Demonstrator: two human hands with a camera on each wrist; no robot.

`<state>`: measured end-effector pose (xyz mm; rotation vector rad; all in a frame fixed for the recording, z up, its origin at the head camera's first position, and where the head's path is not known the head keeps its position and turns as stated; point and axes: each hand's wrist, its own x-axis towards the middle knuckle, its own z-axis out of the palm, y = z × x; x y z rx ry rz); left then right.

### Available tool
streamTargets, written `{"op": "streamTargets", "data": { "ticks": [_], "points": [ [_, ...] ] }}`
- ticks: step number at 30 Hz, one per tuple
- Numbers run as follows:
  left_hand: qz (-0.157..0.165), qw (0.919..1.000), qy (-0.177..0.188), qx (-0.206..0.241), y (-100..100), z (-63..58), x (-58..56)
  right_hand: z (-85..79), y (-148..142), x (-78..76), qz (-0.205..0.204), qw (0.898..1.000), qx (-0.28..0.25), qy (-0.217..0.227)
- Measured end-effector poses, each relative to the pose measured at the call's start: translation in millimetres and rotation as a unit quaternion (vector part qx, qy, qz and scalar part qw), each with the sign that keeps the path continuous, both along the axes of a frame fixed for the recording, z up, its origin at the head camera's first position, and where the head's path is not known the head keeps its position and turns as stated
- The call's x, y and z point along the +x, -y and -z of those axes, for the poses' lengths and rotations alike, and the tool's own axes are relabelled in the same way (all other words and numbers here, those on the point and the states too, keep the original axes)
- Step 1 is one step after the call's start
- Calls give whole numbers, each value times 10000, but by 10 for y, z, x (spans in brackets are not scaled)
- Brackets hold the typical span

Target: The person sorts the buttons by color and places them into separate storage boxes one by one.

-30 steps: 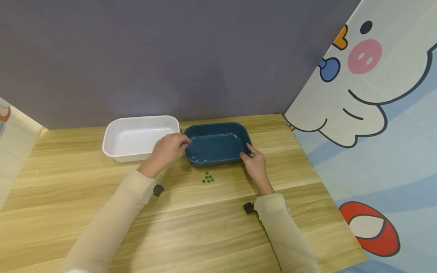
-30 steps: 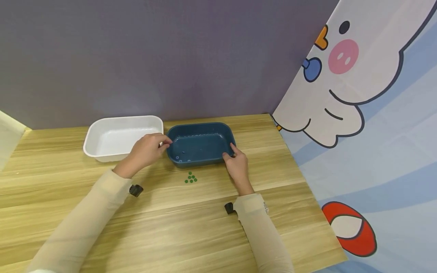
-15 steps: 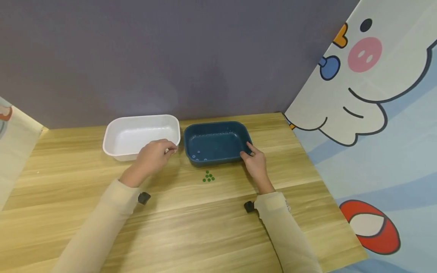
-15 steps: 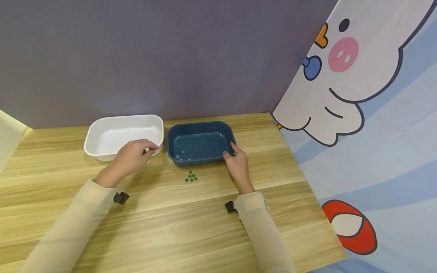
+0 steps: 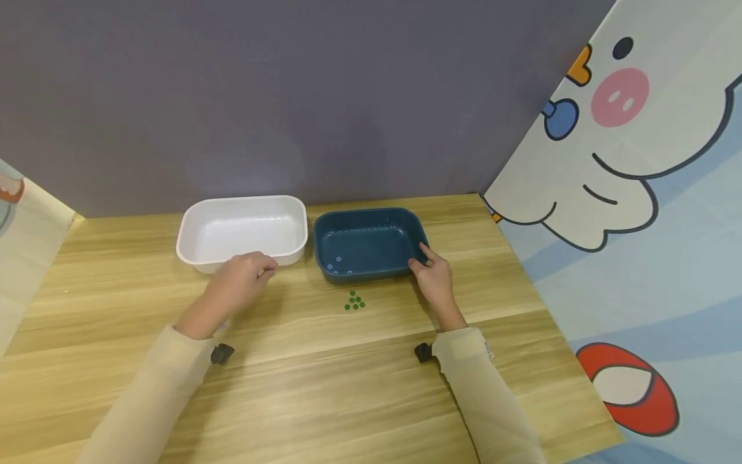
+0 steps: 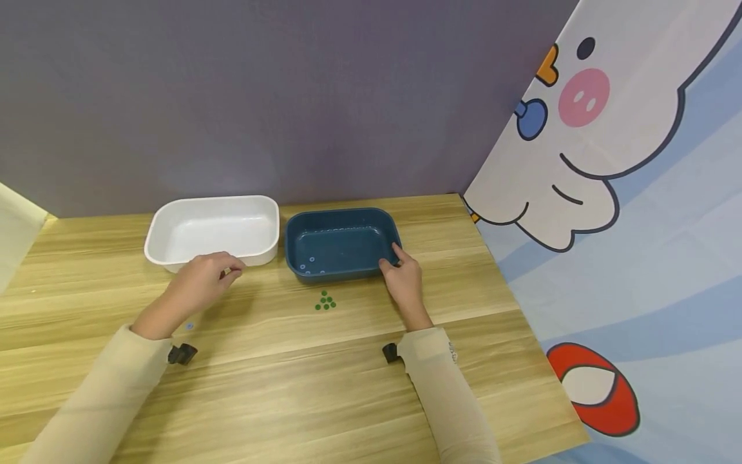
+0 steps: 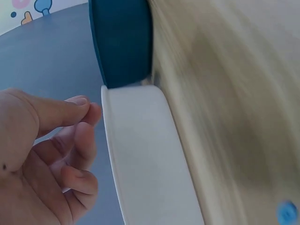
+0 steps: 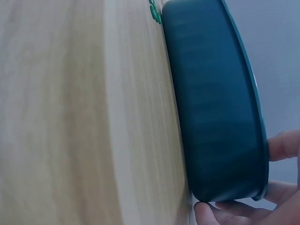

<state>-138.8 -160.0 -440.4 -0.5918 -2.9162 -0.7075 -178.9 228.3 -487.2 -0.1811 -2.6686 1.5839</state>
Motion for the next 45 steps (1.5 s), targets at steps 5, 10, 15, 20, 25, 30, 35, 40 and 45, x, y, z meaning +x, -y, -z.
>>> {"op": "streamTargets", "data": {
  "ticks": [5, 10, 15, 20, 25, 30, 35, 40, 45],
  "points": [
    [-81, 9998, 144, -99, 178, 40, 131, 1, -4, -10, 44, 10000, 32, -23],
    [-236, 9986, 406, -231, 352, 69, 237, 6, -3, -6, 95, 9999, -7, -100],
    [-271, 9960, 816, -238, 526, 99, 366, 26, 9, 1, 82, 9998, 11, -167],
    [-279, 9901, 1269, -529, 692, 152, 491, 23, 18, 13, 61, 9999, -17, -128],
    [-296, 9825, 1695, -715, 792, 207, 574, 4, 20, 23, 105, 9998, -10, -163],
    [-337, 9849, 1539, -724, 822, 274, 626, 7, 21, 27, 91, 9999, 33, -104],
    [-367, 9869, 1400, -711, 779, 313, 649, 0, 14, 35, 92, 9999, -7, -95],
    [-390, 9859, 1441, -750, 732, 308, 658, -10, 11, 29, 40, 10000, -29, -80],
    [-364, 9854, 1483, -748, 709, 309, 656, -4, 9, 20, 51, 9999, -13, -106]
  ]
}}
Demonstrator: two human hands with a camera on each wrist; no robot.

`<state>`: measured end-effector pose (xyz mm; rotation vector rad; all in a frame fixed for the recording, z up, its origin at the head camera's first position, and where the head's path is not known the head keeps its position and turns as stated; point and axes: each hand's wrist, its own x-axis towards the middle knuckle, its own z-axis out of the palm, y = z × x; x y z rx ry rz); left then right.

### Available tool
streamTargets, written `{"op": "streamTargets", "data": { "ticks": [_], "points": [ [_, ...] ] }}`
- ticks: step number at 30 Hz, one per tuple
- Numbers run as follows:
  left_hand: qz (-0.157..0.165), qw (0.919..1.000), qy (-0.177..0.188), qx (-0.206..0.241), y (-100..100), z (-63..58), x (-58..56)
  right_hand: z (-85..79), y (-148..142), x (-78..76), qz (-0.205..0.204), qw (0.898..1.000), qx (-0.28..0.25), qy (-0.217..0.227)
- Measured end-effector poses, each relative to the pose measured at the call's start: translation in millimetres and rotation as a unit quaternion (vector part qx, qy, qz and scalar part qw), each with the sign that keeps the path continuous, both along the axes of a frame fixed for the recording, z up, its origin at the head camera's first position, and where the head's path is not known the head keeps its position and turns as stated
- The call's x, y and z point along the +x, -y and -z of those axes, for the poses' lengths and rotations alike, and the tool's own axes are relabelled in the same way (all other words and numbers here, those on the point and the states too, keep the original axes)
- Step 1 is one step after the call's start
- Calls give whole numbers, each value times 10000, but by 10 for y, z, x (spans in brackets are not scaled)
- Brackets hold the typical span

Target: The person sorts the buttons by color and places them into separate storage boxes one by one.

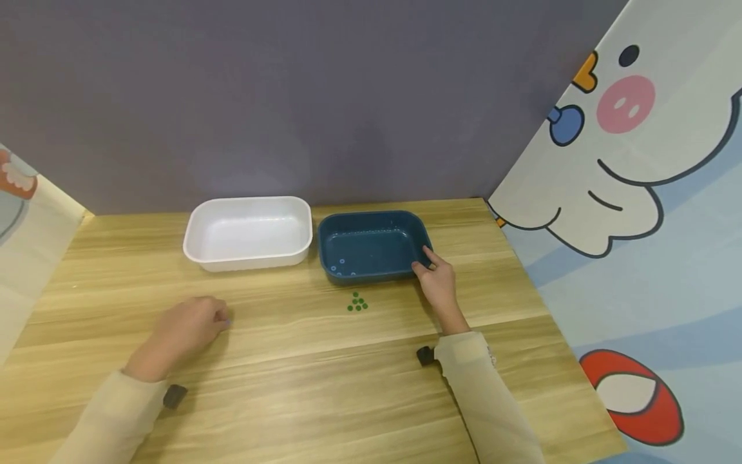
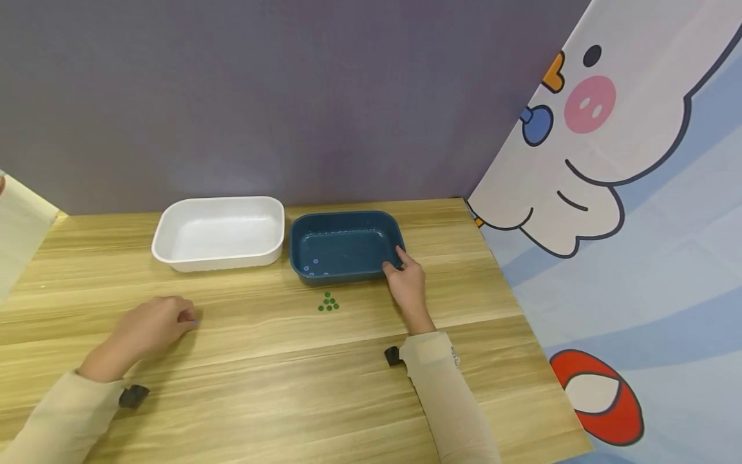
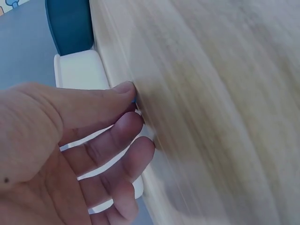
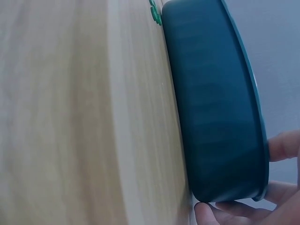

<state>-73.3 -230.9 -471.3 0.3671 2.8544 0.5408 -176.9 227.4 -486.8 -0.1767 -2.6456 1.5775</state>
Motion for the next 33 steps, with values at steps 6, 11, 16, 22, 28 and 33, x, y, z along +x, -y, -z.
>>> {"op": "streamTargets", "data": {
  "ticks": [6, 11, 16, 22, 28, 33],
  "points": [
    [-93, 9998, 160, -64, -50, 6, -35, -11, -11, 2, 57, 10000, -27, 0],
    [-54, 9995, 289, -95, -82, -23, -51, -17, -10, 10, 62, 9999, 40, 71],
    [-57, 9994, 337, -96, -105, -24, -22, -14, -2, 13, 55, 9998, 109, 134],
    [-139, 9995, 256, -85, -112, -14, 7, -17, 6, 8, 35, 9998, 108, 150],
    [-144, 9997, 178, -48, -108, -15, 12, -12, 7, 4, 46, 9999, 132, 96],
    [-93, 10000, -4, -13, -112, -20, 7, -9, 4, 5, 20, 9999, 116, 94]
  ]
}}
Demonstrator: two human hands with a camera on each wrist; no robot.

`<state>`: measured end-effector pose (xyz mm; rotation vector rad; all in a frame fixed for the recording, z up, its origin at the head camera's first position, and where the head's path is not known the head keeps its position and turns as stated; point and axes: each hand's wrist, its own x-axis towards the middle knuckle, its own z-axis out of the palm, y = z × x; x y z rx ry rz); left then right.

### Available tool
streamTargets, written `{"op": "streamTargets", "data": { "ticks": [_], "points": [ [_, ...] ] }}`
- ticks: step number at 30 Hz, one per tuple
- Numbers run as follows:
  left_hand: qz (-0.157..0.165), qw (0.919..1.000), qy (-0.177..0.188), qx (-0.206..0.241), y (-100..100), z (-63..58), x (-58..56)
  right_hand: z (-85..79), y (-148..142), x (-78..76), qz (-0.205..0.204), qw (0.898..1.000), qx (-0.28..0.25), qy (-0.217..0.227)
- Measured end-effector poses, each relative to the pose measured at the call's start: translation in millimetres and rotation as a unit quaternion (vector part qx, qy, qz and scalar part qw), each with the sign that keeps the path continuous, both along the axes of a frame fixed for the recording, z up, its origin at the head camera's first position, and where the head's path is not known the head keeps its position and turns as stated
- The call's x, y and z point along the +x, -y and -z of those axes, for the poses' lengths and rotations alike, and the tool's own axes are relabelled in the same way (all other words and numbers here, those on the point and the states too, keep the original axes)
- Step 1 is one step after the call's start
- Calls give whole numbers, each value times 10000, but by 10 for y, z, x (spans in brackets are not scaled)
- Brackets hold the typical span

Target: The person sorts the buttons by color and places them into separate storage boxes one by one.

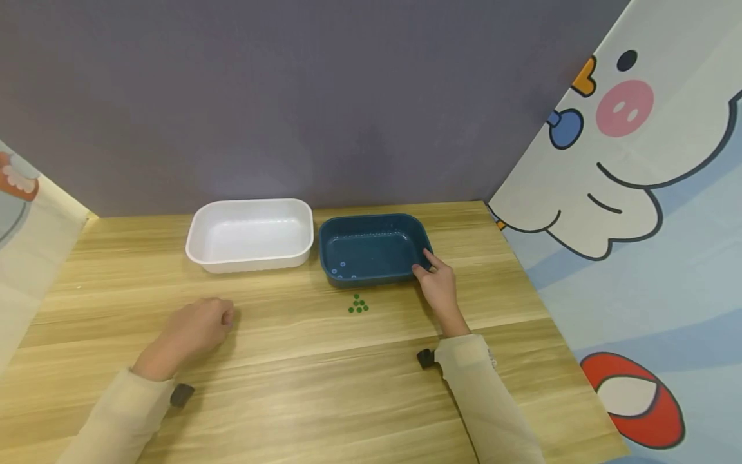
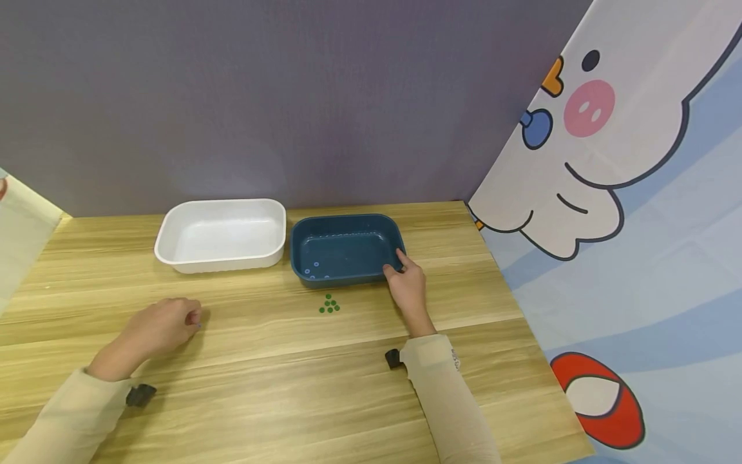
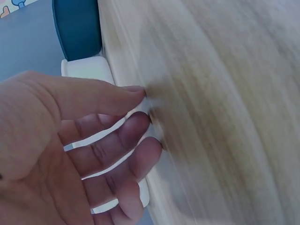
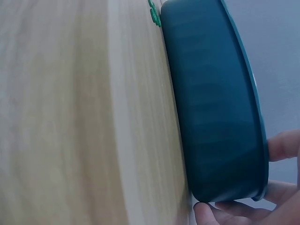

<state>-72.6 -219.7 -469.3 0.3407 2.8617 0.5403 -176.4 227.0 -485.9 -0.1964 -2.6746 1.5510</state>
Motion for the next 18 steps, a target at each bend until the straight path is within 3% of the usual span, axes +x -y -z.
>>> {"op": "streamTargets", "data": {
  "ticks": [9, 18],
  "points": [
    [-40, 9986, -459, 242, -86, -23, -54, 19, 1, 1, 27, 9999, 41, -116],
    [35, 9983, -450, 366, -207, -14, -131, 0, 3, 9, -9, 10000, -3, -14]
  ]
}}
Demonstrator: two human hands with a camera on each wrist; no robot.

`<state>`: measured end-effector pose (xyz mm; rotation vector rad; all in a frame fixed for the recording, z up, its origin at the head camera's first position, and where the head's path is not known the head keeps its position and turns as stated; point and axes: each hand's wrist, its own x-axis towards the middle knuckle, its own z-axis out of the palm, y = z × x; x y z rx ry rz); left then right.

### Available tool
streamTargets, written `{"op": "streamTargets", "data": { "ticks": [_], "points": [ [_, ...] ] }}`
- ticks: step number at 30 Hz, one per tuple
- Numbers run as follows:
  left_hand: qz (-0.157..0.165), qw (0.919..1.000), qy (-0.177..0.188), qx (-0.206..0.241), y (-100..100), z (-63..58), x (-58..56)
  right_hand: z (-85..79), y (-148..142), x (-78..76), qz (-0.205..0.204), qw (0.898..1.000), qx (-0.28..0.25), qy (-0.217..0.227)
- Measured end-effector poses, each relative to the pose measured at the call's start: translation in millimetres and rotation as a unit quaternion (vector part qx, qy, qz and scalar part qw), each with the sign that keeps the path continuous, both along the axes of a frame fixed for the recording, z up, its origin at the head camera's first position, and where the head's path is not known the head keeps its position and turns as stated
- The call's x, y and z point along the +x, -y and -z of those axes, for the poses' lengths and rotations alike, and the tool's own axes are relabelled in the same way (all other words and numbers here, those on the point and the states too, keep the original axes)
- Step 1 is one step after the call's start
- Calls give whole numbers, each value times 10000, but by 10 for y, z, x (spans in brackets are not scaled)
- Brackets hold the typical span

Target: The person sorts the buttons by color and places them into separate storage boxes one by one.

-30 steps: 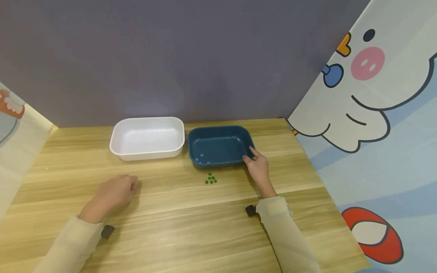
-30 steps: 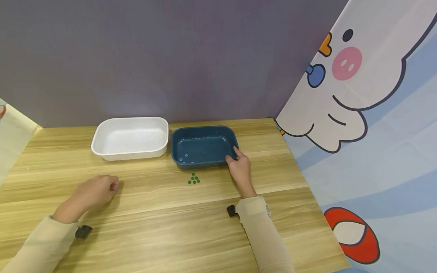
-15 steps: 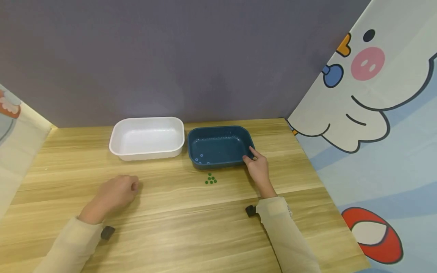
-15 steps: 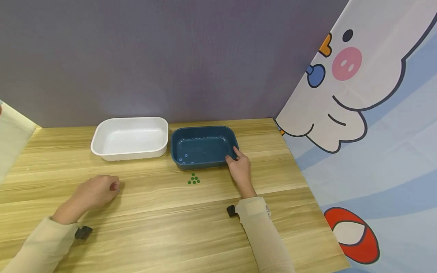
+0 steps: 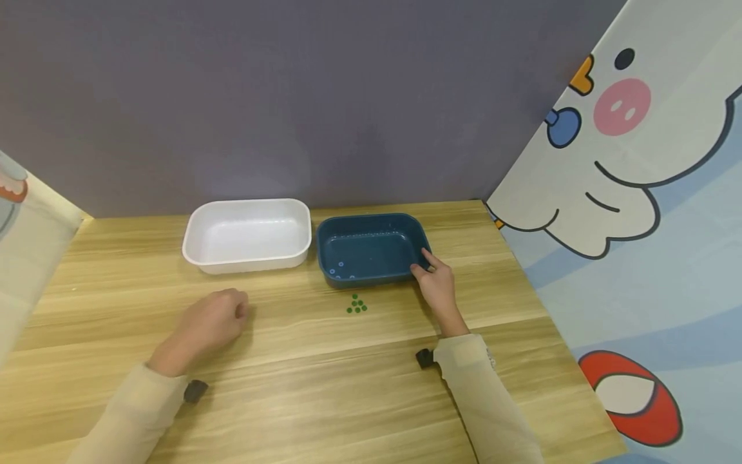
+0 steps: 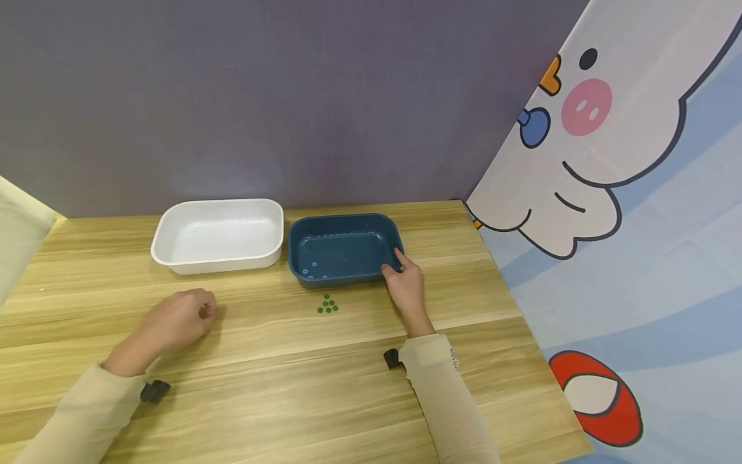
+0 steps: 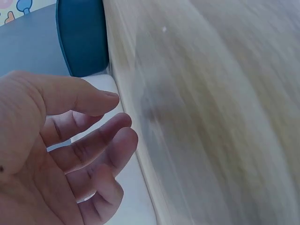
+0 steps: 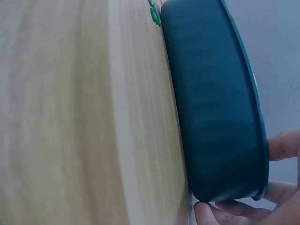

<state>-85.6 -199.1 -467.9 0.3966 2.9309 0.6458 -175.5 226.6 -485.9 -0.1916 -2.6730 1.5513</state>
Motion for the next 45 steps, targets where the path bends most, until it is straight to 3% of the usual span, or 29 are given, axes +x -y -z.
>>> {"op": "streamTargets", "data": {
  "ticks": [11, 19, 28, 45],
  "points": [
    [161, 9995, -269, 101, -125, -31, -108, 14, -4, -23, 3, 10000, 27, 12],
    [252, 9979, -561, 201, -324, -131, -215, 12, 3, -20, 11, 10000, 70, -46],
    [327, 9978, -547, 186, -510, -218, -305, 21, 9, -18, 12, 9999, 104, -30],
    [456, 9953, -828, 190, -661, -218, -383, 48, 3, -7, 24, 10000, 25, -82]
  ]
}}
